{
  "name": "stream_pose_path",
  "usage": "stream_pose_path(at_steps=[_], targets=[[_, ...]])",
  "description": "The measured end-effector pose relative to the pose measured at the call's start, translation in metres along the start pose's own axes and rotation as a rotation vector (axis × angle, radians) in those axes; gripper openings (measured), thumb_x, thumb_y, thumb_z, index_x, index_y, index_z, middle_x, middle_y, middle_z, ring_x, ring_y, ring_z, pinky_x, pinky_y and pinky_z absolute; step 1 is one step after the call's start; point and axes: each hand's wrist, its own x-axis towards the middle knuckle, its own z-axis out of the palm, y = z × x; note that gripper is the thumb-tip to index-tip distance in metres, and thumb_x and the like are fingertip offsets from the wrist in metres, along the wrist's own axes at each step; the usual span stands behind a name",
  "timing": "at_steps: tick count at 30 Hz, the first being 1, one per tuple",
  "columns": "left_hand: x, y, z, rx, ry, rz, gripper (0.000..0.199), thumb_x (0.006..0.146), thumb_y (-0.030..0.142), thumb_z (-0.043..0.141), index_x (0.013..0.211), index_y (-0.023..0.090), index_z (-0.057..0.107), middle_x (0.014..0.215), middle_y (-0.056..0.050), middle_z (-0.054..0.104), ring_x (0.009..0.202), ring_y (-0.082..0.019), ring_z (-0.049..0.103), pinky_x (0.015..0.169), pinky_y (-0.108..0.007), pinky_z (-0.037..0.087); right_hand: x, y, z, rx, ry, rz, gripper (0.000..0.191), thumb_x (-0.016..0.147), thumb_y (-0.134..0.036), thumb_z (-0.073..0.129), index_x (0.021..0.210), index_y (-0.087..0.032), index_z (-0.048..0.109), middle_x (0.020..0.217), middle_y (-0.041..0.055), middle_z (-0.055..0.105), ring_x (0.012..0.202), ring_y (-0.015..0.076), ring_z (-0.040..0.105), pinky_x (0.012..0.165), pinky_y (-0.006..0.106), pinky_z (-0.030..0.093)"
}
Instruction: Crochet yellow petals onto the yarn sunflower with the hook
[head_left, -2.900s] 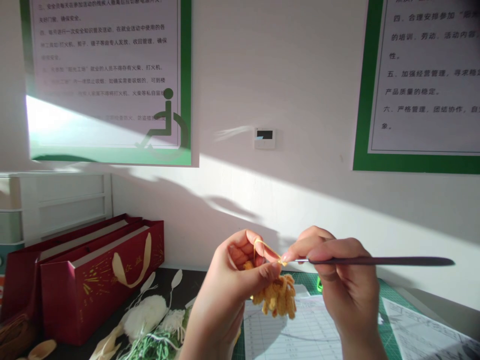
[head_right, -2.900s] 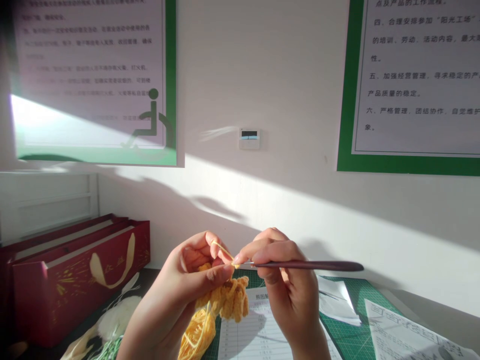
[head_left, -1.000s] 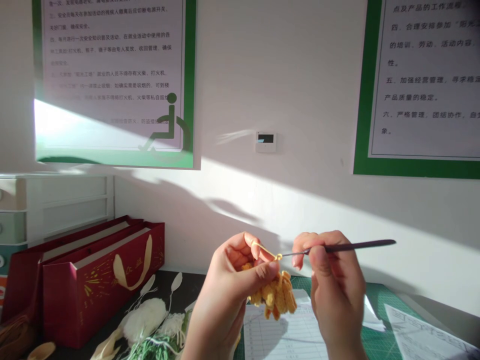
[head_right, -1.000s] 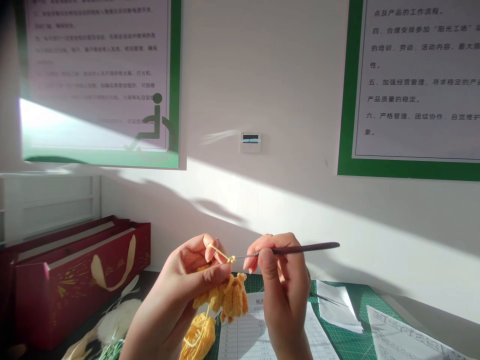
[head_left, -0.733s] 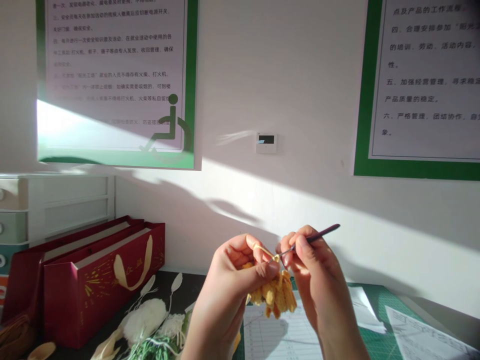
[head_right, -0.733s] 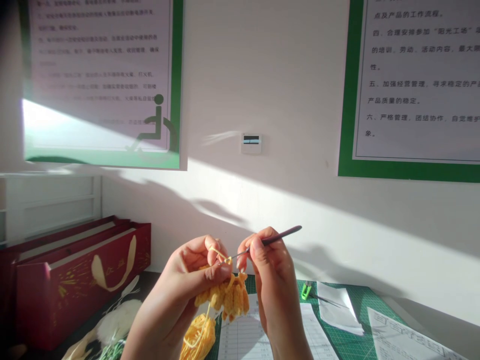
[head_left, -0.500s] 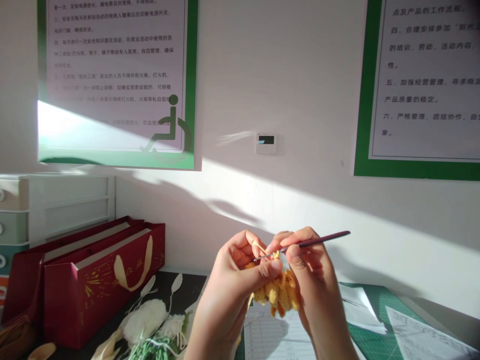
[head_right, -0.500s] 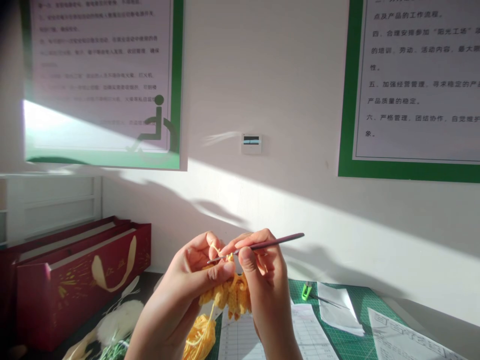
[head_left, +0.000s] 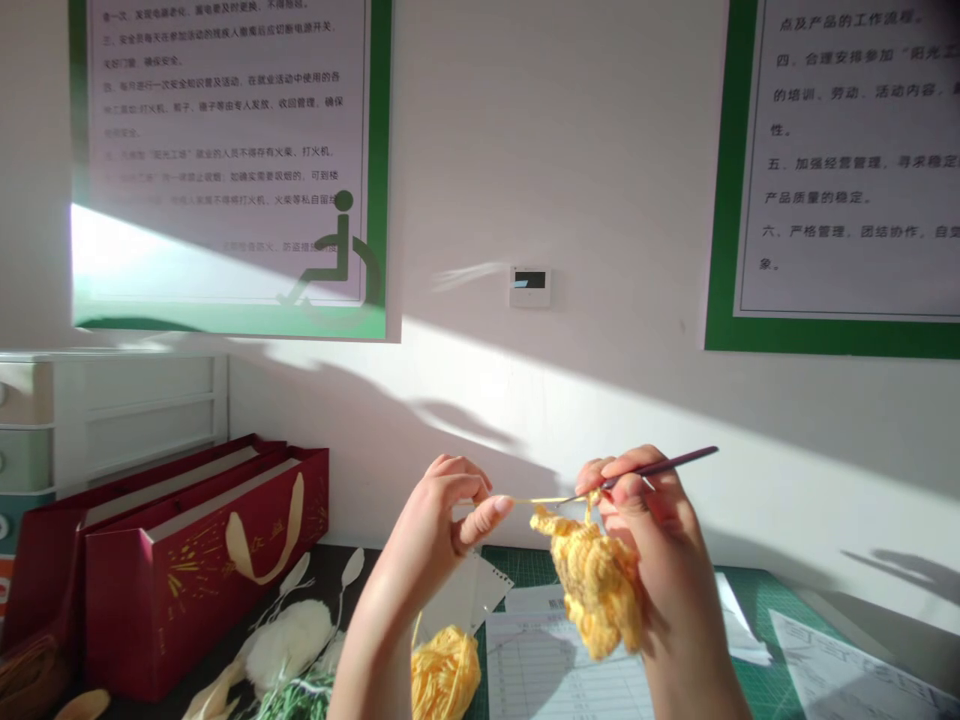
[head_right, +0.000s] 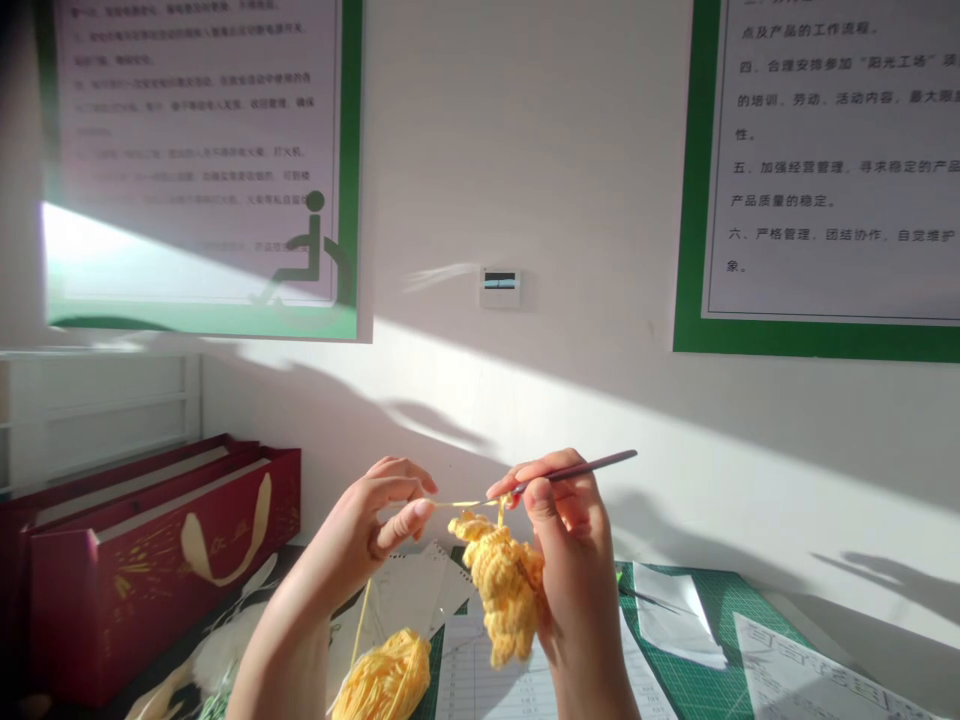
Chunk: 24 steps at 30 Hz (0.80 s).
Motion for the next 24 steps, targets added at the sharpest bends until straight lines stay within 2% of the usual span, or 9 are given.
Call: stream_pose_path(at_steps=[3, 5, 7, 9, 11, 12, 16, 21, 24], targets=[[0.002, -0.002, 0.0, -0.232, -0.018, -0.06, 0.059, 0.086, 0.046, 0.08, 0.038, 0.025, 0.053, 0.058, -0.005, 0.059, 0.074, -0.025, 0.055, 0.078, -0.034, 0.043, 0.0, -0.002, -0.001, -0.01, -0.001, 0.009, 0.016, 0.096, -0.04, 0.07, 0.089, -0.026, 0.066, 0.08, -0.001, 0.07, 0.078, 0.0172, 0.064, 0.073, 0.031, 0.049], [0.002, 0.0, 0.004, -0.452, 0.015, -0.081, 0.065, 0.095, 0.053, 0.067, 0.04, 0.024, 0.05, 0.062, -0.005, 0.062, 0.077, -0.024, 0.061, 0.082, -0.036, 0.049, 0.0, -0.001, 0.0, -0.02, -0.02, -0.006, 0.016, 0.097, -0.04, 0.068, 0.09, -0.026, 0.066, 0.079, -0.0015, 0.07, 0.078, 0.0169, 0.065, 0.074, 0.03, 0.049], [0.001, 0.004, 0.012, -0.65, 0.052, -0.094, 0.057, 0.096, 0.057, 0.062, 0.052, 0.022, 0.06, 0.079, -0.008, 0.071, 0.09, -0.026, 0.067, 0.09, -0.042, 0.053, -0.001, 0.001, 0.003, -0.03, -0.036, -0.033, 0.016, 0.098, -0.039, 0.067, 0.09, -0.026, 0.065, 0.078, -0.0016, 0.071, 0.077, 0.0167, 0.067, 0.073, 0.03, 0.05], [-0.003, 0.01, 0.022, -0.768, 0.052, -0.092, 0.03, 0.094, 0.052, 0.068, 0.098, 0.024, 0.078, 0.097, -0.01, 0.078, 0.099, -0.027, 0.07, 0.095, -0.046, 0.052, -0.002, 0.003, 0.007, -0.036, -0.039, -0.066, 0.014, 0.098, -0.036, 0.067, 0.09, -0.026, 0.066, 0.078, -0.0009, 0.071, 0.078, 0.0172, 0.068, 0.073, 0.03, 0.053], [-0.009, 0.019, 0.033, -0.866, -0.022, -0.096, 0.051, 0.094, 0.038, 0.073, 0.143, 0.026, 0.061, 0.101, -0.011, 0.079, 0.099, -0.027, 0.072, 0.097, -0.044, 0.05, -0.004, 0.004, 0.013, -0.029, -0.04, -0.112, 0.01, 0.098, -0.033, 0.068, 0.091, -0.026, 0.066, 0.08, 0.0, 0.072, 0.078, 0.0177, 0.07, 0.072, 0.03, 0.055], [-0.013, 0.023, 0.038, -0.883, -0.048, -0.113, 0.064, 0.093, 0.028, 0.076, 0.152, 0.029, 0.052, 0.1, -0.009, 0.078, 0.096, -0.025, 0.073, 0.095, -0.04, 0.05, -0.005, 0.003, 0.016, -0.028, -0.042, -0.134, 0.009, 0.098, -0.031, 0.067, 0.092, -0.026, 0.066, 0.081, 0.0002, 0.072, 0.076, 0.017, 0.069, 0.071, 0.03, 0.056], [-0.024, 0.039, 0.053, -0.841, 0.068, -0.169, 0.085, 0.086, 0.019, 0.085, 0.157, 0.035, 0.04, 0.087, -0.001, 0.073, 0.082, -0.019, 0.07, 0.085, -0.034, 0.052, -0.009, 0.0, 0.027, -0.095, -0.064, -0.236, 0.008, 0.1, -0.024, 0.062, 0.094, -0.026, 0.066, 0.084, 0.0002, 0.071, 0.059, 0.013, 0.061, 0.06, 0.029, 0.054], [-0.024, 0.042, 0.055, -0.91, 0.119, -0.282, 0.095, 0.075, 0.016, 0.092, 0.155, 0.031, 0.042, 0.083, -0.002, 0.074, 0.077, -0.019, 0.069, 0.08, -0.033, 0.052, -0.013, 0.003, 0.03, -0.217, -0.092, -0.431, 0.016, 0.097, -0.012, 0.061, 0.098, -0.027, 0.07, 0.085, 0.0019, 0.07, 0.084, 0.0206, 0.069, 0.072, 0.036, 0.058], [-0.023, 0.04, 0.054, -0.957, 0.122, -0.303, 0.1, 0.068, 0.011, 0.095, 0.153, 0.028, 0.046, 0.08, -0.001, 0.073, 0.074, -0.017, 0.068, 0.08, -0.032, 0.053, -0.015, 0.007, 0.028, -0.198, -0.115, -0.456, 0.023, 0.096, -0.008, 0.06, 0.102, -0.027, 0.071, 0.09, 0.0024, 0.073, 0.088, 0.0212, 0.069, 0.074, 0.039, 0.057]])
